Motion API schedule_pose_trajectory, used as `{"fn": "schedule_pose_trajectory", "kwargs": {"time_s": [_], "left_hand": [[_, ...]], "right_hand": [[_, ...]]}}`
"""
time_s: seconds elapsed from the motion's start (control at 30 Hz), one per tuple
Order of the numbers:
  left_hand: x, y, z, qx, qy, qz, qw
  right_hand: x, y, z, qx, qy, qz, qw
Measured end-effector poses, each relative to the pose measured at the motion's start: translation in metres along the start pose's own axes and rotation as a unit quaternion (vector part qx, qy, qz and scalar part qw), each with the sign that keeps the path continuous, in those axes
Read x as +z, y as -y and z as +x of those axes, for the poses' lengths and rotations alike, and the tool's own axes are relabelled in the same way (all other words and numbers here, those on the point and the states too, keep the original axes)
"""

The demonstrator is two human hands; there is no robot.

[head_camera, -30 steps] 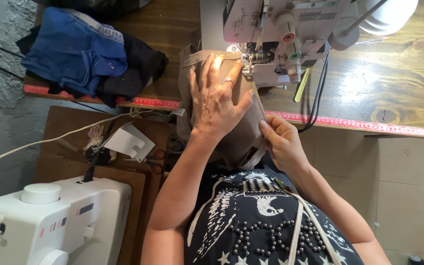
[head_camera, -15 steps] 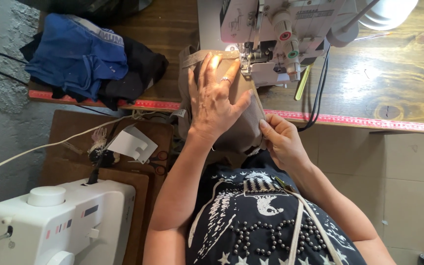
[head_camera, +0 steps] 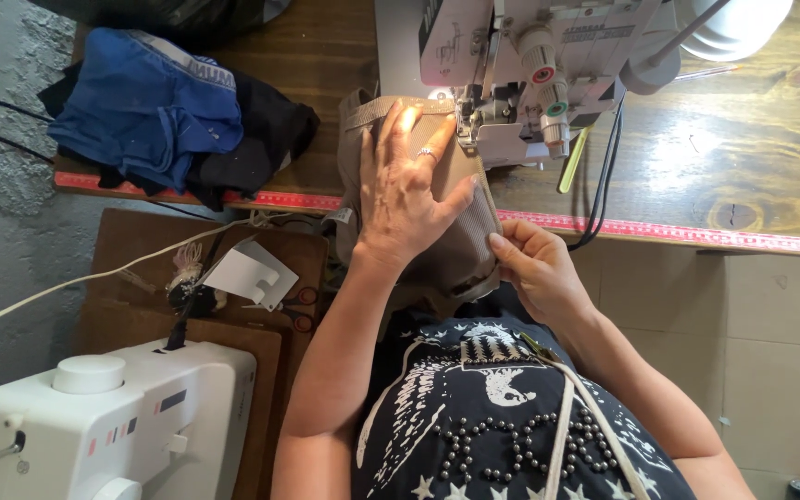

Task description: Using an overlock machine to sew and finish the edges of a garment.

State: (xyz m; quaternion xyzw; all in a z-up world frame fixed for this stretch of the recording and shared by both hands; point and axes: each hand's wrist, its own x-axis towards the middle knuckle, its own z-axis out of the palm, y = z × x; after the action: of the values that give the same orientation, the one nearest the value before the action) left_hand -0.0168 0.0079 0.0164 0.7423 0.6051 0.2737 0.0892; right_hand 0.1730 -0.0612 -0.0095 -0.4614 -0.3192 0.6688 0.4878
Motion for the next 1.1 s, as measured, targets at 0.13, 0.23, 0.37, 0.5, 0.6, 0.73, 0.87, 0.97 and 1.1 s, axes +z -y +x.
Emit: {"fn": "schedule_pose_trajectory", "kwargs": {"time_s": [0.13, 0.23, 0.37, 0.5, 0.6, 0.73, 0.87, 0.97, 1.1], "left_hand": [[0.000, 0.000, 0.000, 0.001, -0.006, 0.001, 1.000], [0.002, 0.002, 0.002, 0.002, -0.005, 0.007, 1.000], [0.006, 0.008, 0.004, 0.002, 0.004, -0.001, 1.000], [0.003, 0.010, 0.008, 0.001, 0.018, -0.011, 1.000], [0.007, 0.016, 0.009, 0.012, 0.025, -0.001, 1.000], [-0.007, 0.013, 0.017, 0.001, 0.074, -0.013, 0.997], [-0.019, 0.017, 0.019, 0.025, 0.102, -0.058, 0.993], [-0.025, 0.015, 0.004, 0.072, 0.004, 0.004, 0.997], [0.008, 0.015, -0.016, 0.073, -0.095, -0.034, 0.992]], "right_hand": [[-0.005, -0.005, 0.005, 0.001, 0.005, -0.009, 1.000], [-0.003, -0.004, 0.007, -0.003, 0.007, -0.020, 1.000], [-0.005, -0.004, 0.011, 0.002, 0.013, -0.014, 1.000], [-0.002, 0.001, 0.012, 0.013, 0.020, -0.007, 1.000], [0.000, 0.012, 0.011, 0.020, 0.005, -0.022, 1.000], [-0.017, 0.011, 0.021, 0.059, 0.069, -0.050, 0.995], [0.000, 0.022, 0.022, 0.101, 0.099, -0.110, 0.984], [-0.007, 0.019, 0.021, 0.088, 0.163, -0.048, 0.981], [0.019, 0.029, 0.011, 0.069, 0.045, -0.086, 0.993]]}}
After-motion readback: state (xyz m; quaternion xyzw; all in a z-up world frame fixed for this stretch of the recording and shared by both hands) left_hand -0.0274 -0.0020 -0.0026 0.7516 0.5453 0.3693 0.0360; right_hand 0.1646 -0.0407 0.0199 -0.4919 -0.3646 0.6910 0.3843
